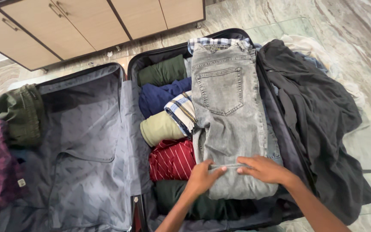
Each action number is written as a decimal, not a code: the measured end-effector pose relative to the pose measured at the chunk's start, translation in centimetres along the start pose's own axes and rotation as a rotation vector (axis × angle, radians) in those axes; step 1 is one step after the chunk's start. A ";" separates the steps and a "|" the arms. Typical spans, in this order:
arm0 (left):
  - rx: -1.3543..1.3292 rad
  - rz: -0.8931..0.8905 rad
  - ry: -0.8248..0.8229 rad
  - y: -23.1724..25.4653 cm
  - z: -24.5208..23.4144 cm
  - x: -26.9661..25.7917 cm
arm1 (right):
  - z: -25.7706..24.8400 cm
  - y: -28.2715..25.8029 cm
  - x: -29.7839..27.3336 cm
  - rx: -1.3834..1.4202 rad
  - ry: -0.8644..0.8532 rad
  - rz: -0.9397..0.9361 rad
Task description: The person folds and rolls several items of clothing, including a shirt and trousers, and places them into an open suitcase.
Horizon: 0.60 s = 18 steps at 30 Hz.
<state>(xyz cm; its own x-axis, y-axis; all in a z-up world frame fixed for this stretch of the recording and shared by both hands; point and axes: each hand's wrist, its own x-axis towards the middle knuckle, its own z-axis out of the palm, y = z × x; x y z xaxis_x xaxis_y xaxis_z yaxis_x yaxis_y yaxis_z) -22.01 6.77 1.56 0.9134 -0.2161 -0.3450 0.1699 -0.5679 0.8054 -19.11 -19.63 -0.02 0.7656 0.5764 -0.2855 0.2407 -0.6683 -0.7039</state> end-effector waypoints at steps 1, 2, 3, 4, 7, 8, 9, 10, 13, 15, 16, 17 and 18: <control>0.072 0.047 0.094 0.8 0.1 -0.8 | -0.2 -0.6 0.4 -0.025 -0.042 0.113; 0.145 0.094 0.190 1.5 0.1 -1.5 | -0.5 -1.1 0.6 -0.050 -0.084 0.224; 0.248 0.251 0.229 2.1 0.2 -2.1 | -1.0 -1.4 0.5 -0.038 -0.092 0.237; 0.353 0.409 0.268 2.6 0.6 -2.8 | -1.3 -1.5 0.6 -0.025 -0.101 0.247; 0.621 0.658 0.215 3.4 1.9 -4.8 | -1.3 -1.0 1.3 0.036 0.020 0.118; 0.700 0.698 0.167 3.4 2.4 -5.3 | -1.1 -0.8 1.3 0.059 0.080 0.048; 0.771 0.683 0.155 3.1 2.5 -5.1 | -0.9 -0.8 1.2 -0.081 0.097 0.092; 0.843 0.667 0.143 2.8 2.5 -4.6 | -0.7 -1.0 1.2 -0.221 0.114 0.138; 0.903 0.662 0.115 1.9 2.5 -3.5 | 0.3 -3.0 0.4 -0.535 0.303 0.106; 0.884 0.663 0.103 1.3 2.4 -3.2 | 1.2 -4.4 -0.9 -0.615 0.413 -0.050; 0.869 0.661 0.099 1.1 2.5 -3.2 | 1.9 -5.1 -1.7 -0.609 0.440 -0.162; 0.854 0.660 0.095 0.9 2.4 -3.2 | 2.5 -5.7 -2.3 -0.602 0.467 -0.274; 0.850 0.665 0.096 0.7 2.4 -3.1 | 3.0 -6.2 -2.9 -0.584 0.431 -0.269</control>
<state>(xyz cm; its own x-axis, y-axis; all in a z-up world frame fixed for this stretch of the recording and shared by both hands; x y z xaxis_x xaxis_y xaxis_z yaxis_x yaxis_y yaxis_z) -25.63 5.12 2.08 0.7591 -0.6422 0.1063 -0.6487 -0.7325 0.2065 -24.59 -15.81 3.23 0.7718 0.6002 0.2099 0.6354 -0.7396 -0.2219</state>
